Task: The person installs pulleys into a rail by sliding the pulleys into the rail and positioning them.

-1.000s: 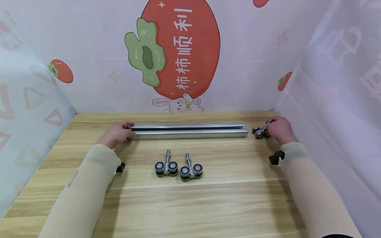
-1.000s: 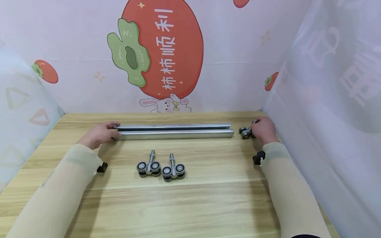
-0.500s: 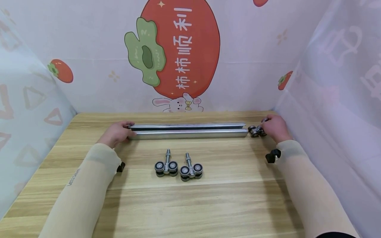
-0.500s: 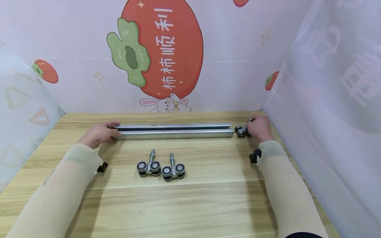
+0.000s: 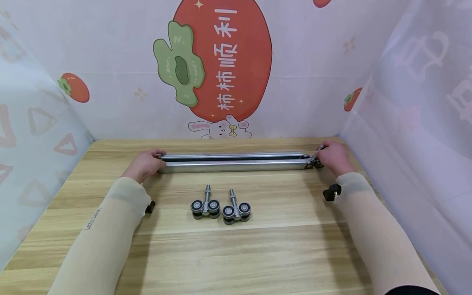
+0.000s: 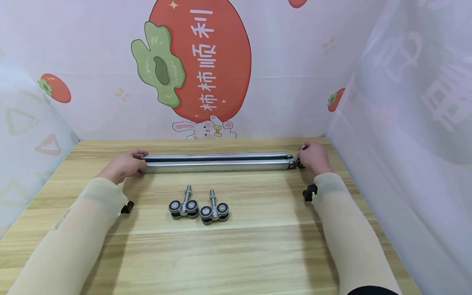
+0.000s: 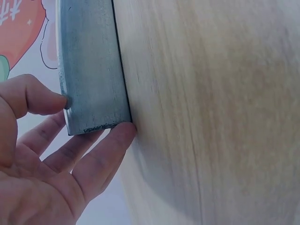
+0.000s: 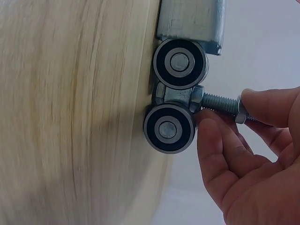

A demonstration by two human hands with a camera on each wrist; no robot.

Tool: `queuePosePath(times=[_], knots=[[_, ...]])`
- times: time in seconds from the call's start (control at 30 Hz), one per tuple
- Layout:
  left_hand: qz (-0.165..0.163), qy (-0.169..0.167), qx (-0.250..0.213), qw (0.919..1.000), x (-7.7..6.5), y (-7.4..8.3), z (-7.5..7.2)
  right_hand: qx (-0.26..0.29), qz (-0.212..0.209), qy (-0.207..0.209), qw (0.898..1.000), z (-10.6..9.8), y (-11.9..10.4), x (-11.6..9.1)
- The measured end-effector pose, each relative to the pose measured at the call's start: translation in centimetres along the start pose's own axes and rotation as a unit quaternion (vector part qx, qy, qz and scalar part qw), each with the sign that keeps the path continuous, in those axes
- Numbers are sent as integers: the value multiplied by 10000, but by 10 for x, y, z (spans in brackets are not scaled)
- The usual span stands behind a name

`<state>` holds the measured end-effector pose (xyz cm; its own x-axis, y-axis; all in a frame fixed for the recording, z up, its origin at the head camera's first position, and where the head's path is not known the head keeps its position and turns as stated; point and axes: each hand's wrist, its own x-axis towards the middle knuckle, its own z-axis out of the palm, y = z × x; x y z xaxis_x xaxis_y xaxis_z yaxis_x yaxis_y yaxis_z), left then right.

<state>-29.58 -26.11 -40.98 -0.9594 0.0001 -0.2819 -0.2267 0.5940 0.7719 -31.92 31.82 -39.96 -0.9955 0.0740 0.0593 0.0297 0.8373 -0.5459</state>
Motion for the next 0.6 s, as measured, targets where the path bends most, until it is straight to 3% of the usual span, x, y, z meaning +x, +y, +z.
queuePosePath(times=[0.23,0.6], knots=[[-6,25,241,9997,-3,4,-1,73,70,-59,9999,3,-6,0],[2,121,214,9997,-5,2,1,175,175,-217,9995,3,-8,1]])
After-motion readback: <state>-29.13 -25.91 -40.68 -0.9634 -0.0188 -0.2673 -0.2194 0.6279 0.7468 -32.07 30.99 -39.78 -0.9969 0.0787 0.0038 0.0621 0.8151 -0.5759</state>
